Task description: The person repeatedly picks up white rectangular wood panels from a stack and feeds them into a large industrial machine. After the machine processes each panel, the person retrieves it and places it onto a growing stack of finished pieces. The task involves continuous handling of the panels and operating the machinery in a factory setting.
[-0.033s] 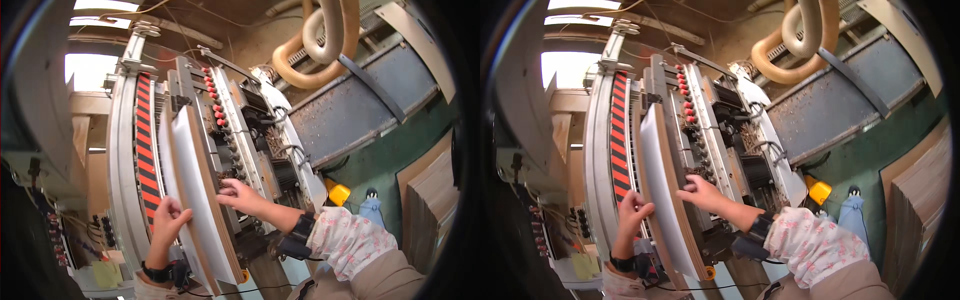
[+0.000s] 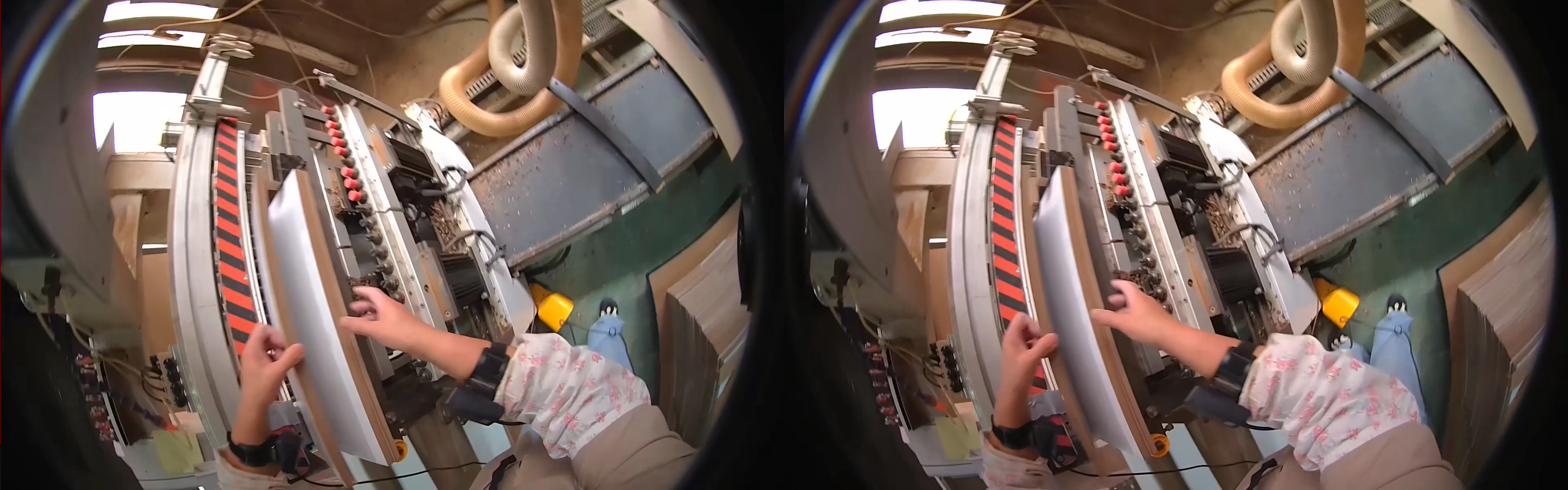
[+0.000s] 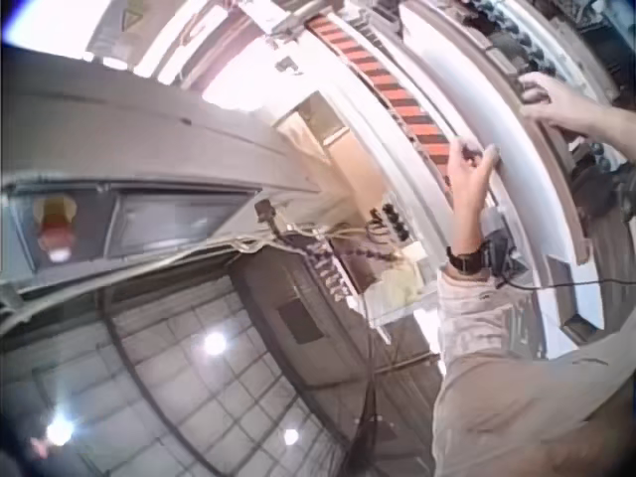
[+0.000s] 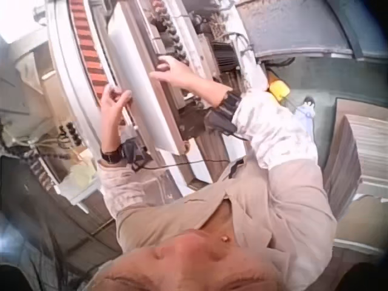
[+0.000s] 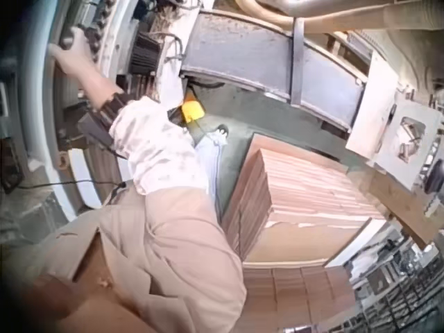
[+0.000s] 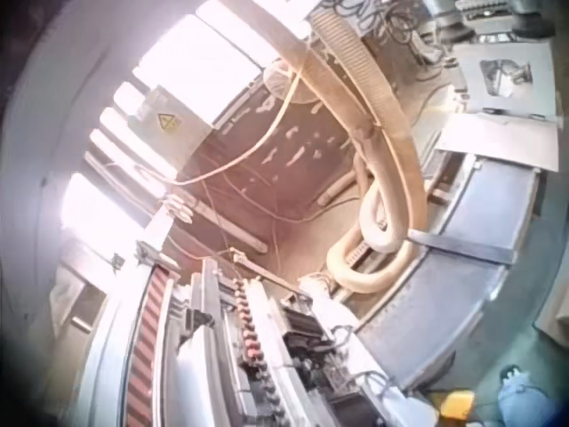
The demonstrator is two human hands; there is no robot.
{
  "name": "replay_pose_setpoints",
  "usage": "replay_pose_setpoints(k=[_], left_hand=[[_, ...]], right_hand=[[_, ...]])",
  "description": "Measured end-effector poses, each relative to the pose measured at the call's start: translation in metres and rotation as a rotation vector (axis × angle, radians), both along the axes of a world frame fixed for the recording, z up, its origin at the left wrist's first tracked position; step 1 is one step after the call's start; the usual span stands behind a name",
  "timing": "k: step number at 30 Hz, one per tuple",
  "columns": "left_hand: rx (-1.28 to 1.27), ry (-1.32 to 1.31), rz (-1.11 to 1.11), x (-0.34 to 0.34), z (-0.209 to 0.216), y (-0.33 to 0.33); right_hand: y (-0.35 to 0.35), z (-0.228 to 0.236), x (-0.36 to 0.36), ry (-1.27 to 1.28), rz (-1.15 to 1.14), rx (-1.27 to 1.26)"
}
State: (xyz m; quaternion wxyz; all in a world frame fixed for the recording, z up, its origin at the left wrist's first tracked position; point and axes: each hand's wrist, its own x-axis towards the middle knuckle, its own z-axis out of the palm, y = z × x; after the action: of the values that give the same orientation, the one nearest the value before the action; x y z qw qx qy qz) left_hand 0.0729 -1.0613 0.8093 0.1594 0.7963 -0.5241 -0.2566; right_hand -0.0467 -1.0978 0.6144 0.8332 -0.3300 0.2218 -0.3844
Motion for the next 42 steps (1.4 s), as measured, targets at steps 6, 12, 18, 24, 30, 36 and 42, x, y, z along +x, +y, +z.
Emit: replay_pose_setpoints(k=[6,12,18,24,30,36,42], left_hand=[[-0.01,0.043,0.064,-0.01,0.009,-0.004],[0.022,-0.028,-0.019,-0.005,-0.016,-0.006],[-0.113,0.022,0.009,0.009,0.015,-0.002],[-0.145,-0.156,-0.069,-0.002,0.011,0.001],[-0.297,-0.607,-0.594,-0.011,0.001,-0.011],[-0.053,-0.65,-1.028,-0.009,0.005,-0.025],[0.011,-0.707,-1.02,-0.013,0.016,-0.033]], right_hand=[[-0.003,0.039,0.029,0.037,-0.168,-0.018],[0.003,0.037,0.042,0.006,-0.253,-0.018],[0.0,0.019,0.036,-0.323,-0.189,0.123],[-0.006,0.01,0.036,-0.387,-0.133,0.235],[-0.017,0.02,0.034,-0.295,-0.18,0.133],[-0.022,0.042,0.062,0.192,-0.278,-0.014],[-0.02,0.038,0.052,0.059,-0.229,-0.038]])
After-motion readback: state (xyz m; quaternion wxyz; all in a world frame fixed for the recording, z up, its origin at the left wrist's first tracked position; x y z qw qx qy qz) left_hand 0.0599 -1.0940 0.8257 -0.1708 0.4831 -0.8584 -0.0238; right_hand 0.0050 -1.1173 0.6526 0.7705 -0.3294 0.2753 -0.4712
